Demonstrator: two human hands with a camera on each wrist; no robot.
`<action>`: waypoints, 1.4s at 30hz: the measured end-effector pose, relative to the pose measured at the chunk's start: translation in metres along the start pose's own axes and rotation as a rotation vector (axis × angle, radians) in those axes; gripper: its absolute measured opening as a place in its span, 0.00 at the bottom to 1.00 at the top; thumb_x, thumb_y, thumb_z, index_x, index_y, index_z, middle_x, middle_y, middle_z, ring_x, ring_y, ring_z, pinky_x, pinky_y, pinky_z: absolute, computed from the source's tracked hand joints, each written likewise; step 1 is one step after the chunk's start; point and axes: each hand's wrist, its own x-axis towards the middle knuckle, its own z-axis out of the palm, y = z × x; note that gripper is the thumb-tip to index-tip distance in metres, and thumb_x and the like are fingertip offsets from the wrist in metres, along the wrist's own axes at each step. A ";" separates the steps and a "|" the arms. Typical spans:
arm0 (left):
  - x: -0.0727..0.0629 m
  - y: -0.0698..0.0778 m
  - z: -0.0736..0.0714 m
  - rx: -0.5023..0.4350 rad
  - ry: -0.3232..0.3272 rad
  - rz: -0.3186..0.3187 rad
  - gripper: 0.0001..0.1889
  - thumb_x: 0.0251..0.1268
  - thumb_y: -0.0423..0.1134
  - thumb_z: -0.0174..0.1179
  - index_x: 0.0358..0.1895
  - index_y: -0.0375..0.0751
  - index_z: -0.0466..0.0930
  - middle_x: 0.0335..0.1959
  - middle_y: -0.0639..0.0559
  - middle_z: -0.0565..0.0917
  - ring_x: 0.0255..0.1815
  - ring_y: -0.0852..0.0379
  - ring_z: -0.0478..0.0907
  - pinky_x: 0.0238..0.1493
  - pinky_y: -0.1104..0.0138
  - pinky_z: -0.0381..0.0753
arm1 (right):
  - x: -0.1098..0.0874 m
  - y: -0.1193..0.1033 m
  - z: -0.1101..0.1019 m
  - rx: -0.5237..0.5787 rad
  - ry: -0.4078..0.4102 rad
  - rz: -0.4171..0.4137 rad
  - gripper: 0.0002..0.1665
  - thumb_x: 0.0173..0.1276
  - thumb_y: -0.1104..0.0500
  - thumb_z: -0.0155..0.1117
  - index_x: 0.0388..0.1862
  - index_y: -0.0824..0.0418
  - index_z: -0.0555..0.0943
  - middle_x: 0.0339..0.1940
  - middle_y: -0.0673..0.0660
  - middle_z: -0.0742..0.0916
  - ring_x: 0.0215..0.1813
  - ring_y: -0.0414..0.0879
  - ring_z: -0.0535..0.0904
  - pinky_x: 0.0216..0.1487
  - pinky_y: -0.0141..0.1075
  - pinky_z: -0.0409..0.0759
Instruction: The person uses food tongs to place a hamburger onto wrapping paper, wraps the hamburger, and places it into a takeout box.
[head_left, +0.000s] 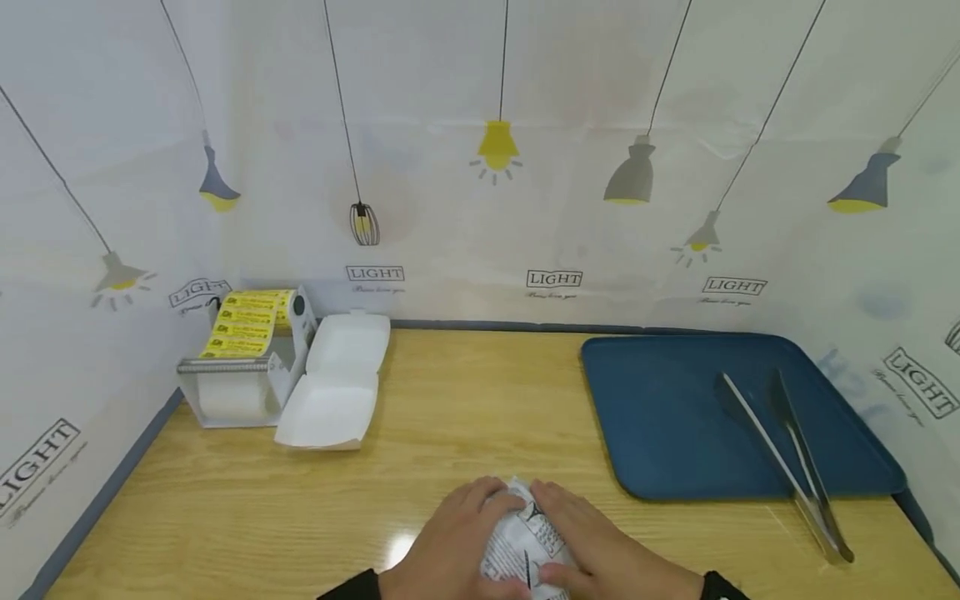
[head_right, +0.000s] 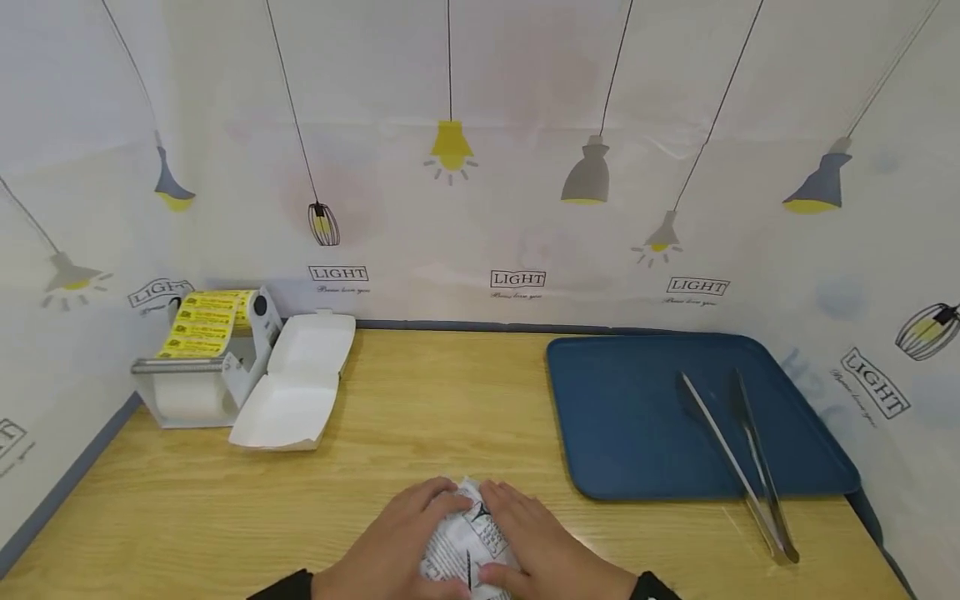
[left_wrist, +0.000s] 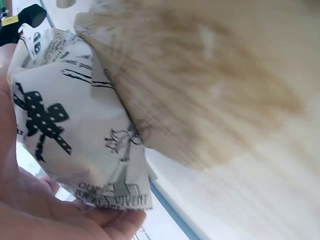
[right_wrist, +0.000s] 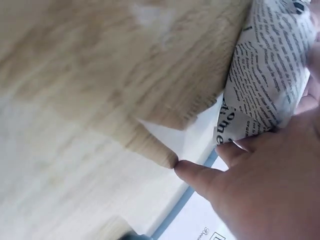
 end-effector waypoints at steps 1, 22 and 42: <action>0.000 0.001 0.000 -0.007 -0.018 -0.016 0.48 0.46 0.75 0.52 0.67 0.46 0.58 0.64 0.50 0.66 0.62 0.56 0.66 0.60 0.55 0.71 | -0.001 0.001 0.003 -0.039 0.021 -0.026 0.44 0.69 0.41 0.47 0.75 0.61 0.45 0.74 0.61 0.58 0.73 0.56 0.55 0.66 0.50 0.65; -0.003 -0.012 -0.010 -0.002 -0.266 -0.124 0.57 0.34 0.79 0.54 0.69 0.48 0.53 0.62 0.56 0.67 0.62 0.60 0.64 0.58 0.53 0.69 | 0.003 -0.004 0.007 -0.096 -0.038 0.024 0.45 0.68 0.37 0.45 0.75 0.50 0.41 0.70 0.49 0.65 0.69 0.47 0.63 0.60 0.59 0.65; -0.004 -0.014 -0.002 0.015 -0.165 -0.052 0.50 0.34 0.72 0.59 0.62 0.45 0.59 0.55 0.57 0.69 0.54 0.62 0.65 0.58 0.63 0.70 | 0.010 0.000 0.015 -0.228 -0.031 0.064 0.58 0.53 0.24 0.51 0.73 0.55 0.50 0.67 0.53 0.66 0.66 0.49 0.63 0.57 0.56 0.67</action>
